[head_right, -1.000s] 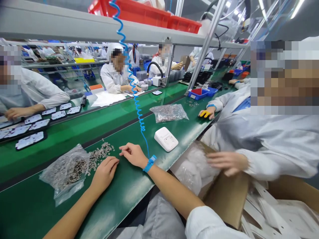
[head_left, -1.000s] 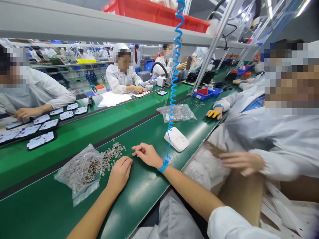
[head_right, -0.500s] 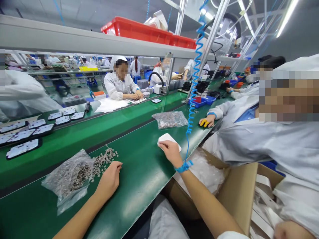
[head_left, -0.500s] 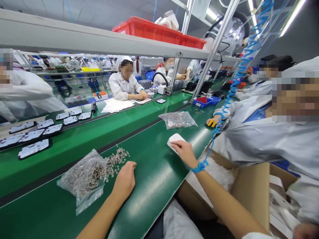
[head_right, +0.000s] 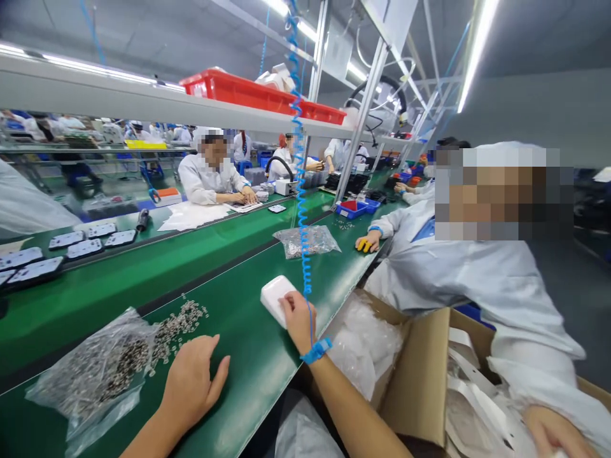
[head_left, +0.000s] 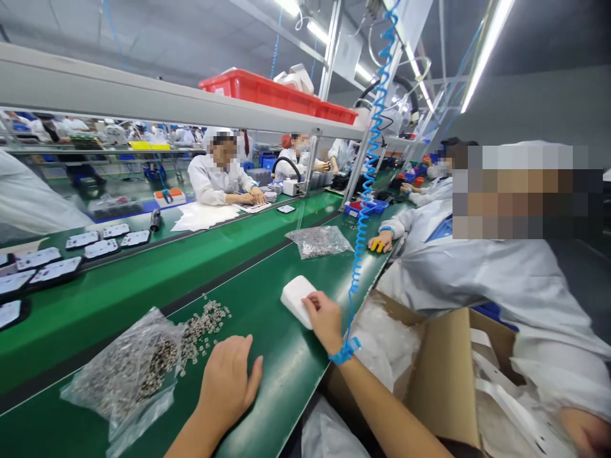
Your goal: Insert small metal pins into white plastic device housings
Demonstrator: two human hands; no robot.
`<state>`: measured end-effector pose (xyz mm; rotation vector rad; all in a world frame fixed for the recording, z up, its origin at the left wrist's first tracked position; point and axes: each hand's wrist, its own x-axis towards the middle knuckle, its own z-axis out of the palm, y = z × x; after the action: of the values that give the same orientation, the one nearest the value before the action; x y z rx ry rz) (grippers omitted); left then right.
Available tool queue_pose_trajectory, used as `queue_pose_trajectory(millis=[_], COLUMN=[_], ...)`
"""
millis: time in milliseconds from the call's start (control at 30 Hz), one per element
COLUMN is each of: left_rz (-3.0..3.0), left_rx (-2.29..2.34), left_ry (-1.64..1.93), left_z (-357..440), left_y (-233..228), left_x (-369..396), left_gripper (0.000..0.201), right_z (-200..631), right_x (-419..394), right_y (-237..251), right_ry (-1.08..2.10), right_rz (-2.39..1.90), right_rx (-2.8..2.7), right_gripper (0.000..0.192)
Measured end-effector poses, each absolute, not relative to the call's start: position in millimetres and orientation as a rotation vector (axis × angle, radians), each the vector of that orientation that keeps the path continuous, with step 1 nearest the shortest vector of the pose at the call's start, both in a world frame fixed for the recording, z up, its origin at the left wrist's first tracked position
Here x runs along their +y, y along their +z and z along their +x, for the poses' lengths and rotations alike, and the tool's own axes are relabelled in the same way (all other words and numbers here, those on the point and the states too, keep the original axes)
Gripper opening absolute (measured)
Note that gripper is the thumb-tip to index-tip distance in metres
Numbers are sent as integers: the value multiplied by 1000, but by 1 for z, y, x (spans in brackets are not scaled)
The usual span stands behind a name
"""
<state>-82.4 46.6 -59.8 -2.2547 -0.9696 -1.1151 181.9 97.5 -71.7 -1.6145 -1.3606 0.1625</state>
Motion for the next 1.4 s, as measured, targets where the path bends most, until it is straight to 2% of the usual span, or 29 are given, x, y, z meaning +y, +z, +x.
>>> queue_pose_trajectory(millis=[167, 400, 467, 600, 867, 1267, 1400], left_rz=[-2303, -2308, -2331, -2444, -2464, -2466, -2473], left_rx=[-795, -771, -791, -855, -834, -820, -805], left_ry=[-1077, -987, -916, -706, -601, -596, -639], left_z=[-53, -35, -33, -30, -31, -30, -29], left_y=[-61, -76, -74, -65, -62, -57, -57], left_x=[18, -14, -20, -22, -17, -16, -17], left_gripper=[30, 32, 36, 41, 42, 34, 29], right_z=[127, 124, 137, 157, 148, 131, 135], right_x=[68, 54, 48, 47, 64, 67, 78], right_y=[-62, -45, -39, -28, -29, -29, -24], right_ry=[614, 1416, 1358, 983, 776, 665, 833], right_rz=[-1249, -1058, -1054, -1127, -1261, -1379, -1462], right_rx=[-1648, -1521, -1557, -1734, -1950, -1968, -1992], right_gripper=[15, 17, 16, 9, 4, 13, 18])
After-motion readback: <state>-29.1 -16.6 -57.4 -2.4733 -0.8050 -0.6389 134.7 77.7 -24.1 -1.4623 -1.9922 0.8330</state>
